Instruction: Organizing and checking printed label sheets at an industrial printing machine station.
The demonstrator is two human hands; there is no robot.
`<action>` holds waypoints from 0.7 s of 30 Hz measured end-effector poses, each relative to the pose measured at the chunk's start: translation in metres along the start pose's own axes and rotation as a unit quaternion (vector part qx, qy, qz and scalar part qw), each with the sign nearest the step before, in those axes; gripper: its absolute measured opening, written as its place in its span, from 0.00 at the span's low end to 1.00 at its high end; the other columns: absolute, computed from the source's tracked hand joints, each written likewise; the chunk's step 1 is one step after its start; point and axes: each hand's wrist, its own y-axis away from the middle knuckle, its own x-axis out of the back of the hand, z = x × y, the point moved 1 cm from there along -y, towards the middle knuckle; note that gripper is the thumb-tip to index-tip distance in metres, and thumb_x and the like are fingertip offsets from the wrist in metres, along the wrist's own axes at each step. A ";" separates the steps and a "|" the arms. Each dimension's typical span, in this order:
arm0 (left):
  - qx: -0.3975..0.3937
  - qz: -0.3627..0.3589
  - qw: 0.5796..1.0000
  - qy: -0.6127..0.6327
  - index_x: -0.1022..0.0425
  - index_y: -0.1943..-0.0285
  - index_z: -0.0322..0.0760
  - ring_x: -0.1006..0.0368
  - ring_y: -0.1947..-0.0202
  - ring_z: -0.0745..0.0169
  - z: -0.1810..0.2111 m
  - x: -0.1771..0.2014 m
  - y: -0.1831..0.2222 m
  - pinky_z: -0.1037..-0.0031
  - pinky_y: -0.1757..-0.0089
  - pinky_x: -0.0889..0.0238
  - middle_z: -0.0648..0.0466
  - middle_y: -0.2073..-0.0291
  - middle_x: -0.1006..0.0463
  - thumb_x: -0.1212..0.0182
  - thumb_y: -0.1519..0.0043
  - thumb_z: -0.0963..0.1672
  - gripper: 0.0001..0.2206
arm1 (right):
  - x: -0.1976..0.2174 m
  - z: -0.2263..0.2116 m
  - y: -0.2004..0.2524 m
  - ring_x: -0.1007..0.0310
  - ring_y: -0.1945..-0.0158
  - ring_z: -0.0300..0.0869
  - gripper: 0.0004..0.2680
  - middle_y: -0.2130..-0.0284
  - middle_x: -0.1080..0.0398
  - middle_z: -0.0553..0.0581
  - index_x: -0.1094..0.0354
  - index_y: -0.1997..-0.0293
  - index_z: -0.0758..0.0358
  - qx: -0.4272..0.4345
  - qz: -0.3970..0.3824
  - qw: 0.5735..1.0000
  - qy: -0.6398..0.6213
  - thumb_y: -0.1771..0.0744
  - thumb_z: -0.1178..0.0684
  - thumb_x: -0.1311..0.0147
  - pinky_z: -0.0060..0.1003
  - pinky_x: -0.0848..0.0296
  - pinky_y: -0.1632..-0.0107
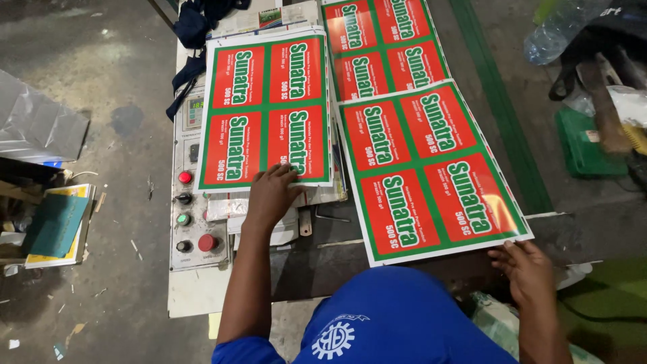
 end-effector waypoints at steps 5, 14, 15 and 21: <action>-0.021 0.027 0.989 0.141 0.17 0.56 0.39 0.20 0.58 0.49 0.006 0.027 -0.003 0.60 0.54 0.31 0.51 0.58 0.15 0.34 0.37 0.46 0.08 | 0.000 -0.009 0.010 0.22 0.60 0.44 0.10 0.57 0.24 0.58 0.31 0.41 0.65 -0.012 0.011 1.000 0.000 0.29 0.58 0.46 0.37 0.26 0.63; -0.028 0.196 0.975 0.097 0.19 0.55 0.35 0.21 0.63 0.48 0.055 0.080 0.012 0.61 0.63 0.29 0.47 0.62 0.16 0.35 0.37 0.43 0.06 | -0.004 -0.011 0.013 0.22 0.59 0.44 0.09 0.58 0.25 0.58 0.31 0.42 0.66 -0.004 -0.010 1.000 0.002 0.29 0.58 0.47 0.36 0.26 0.62; -0.026 0.195 0.976 0.097 0.19 0.55 0.35 0.21 0.63 0.48 0.057 0.080 0.015 0.61 0.63 0.29 0.47 0.62 0.16 0.35 0.37 0.43 0.06 | -0.009 -0.014 0.014 0.22 0.59 0.44 0.09 0.58 0.25 0.58 0.31 0.42 0.66 -0.005 -0.011 1.000 0.003 0.29 0.58 0.47 0.36 0.26 0.62; 0.001 0.182 0.978 0.101 0.18 0.57 0.37 0.21 0.65 0.48 0.061 0.070 0.022 0.61 0.65 0.29 0.48 0.64 0.17 0.35 0.35 0.43 0.05 | -0.032 -0.016 -0.002 0.22 0.60 0.44 0.09 0.58 0.24 0.57 0.31 0.42 0.66 -0.009 -0.020 1.000 0.021 0.29 0.57 0.47 0.37 0.25 0.63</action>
